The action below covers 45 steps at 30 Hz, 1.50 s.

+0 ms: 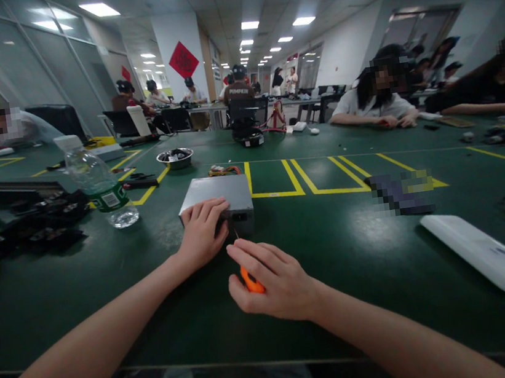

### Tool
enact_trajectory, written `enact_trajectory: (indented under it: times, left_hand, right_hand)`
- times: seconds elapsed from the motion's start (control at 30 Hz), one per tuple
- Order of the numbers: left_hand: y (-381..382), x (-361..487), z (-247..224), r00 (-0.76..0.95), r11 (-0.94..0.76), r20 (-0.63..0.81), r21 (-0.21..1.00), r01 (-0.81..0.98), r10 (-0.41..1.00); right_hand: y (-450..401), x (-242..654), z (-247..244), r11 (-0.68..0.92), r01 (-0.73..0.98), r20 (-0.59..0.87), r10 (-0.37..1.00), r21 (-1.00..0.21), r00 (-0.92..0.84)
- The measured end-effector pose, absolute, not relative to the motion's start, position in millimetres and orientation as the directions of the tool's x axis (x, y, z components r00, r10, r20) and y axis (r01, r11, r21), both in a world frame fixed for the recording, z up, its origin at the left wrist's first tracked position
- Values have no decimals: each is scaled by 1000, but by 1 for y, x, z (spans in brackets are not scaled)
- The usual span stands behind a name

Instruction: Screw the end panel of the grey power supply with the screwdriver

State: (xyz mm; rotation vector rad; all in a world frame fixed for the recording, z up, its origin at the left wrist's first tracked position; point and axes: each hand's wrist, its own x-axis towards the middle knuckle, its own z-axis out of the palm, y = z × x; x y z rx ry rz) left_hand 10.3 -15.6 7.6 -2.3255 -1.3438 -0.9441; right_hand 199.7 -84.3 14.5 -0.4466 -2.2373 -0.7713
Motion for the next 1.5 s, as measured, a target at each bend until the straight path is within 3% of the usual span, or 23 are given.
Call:
enact_trajectory:
  times: [0.2,0.33,0.73,0.97,1.2,1.37,1.5]
  left_hand:
    - [-16,10,8,343,-522,668,80,849,661]
    - [-16,10,7,337,-517,677,76,853,654]
    - [-16,10,8,340,-524,667,89,847,663]
    - [-16,10,7,335,-526,670,97,845,662]
    - [-16,9,8,350,-529,663,83,844,661]
    - [-16,10,8,345,-520,663,78,850,664]
    - [-16,11,8,342,-518,666,78,852,663]
  right_hand:
    - [-86,193,22,690,575,762,52,440,-646]
    - [-85,192,39,639,527,660,40,561,-751]
    - [-122,176,57,531,587,541,261,611,-800]
    - [-124,166,63,419,703,526,469,575,-710]
    - [-129,155,57,512,676,502,454,530,-737]
    - [-129,161,58,448,691,507,472,567,-722]
    - [-126,165,56,452,721,521,499,525,-692]
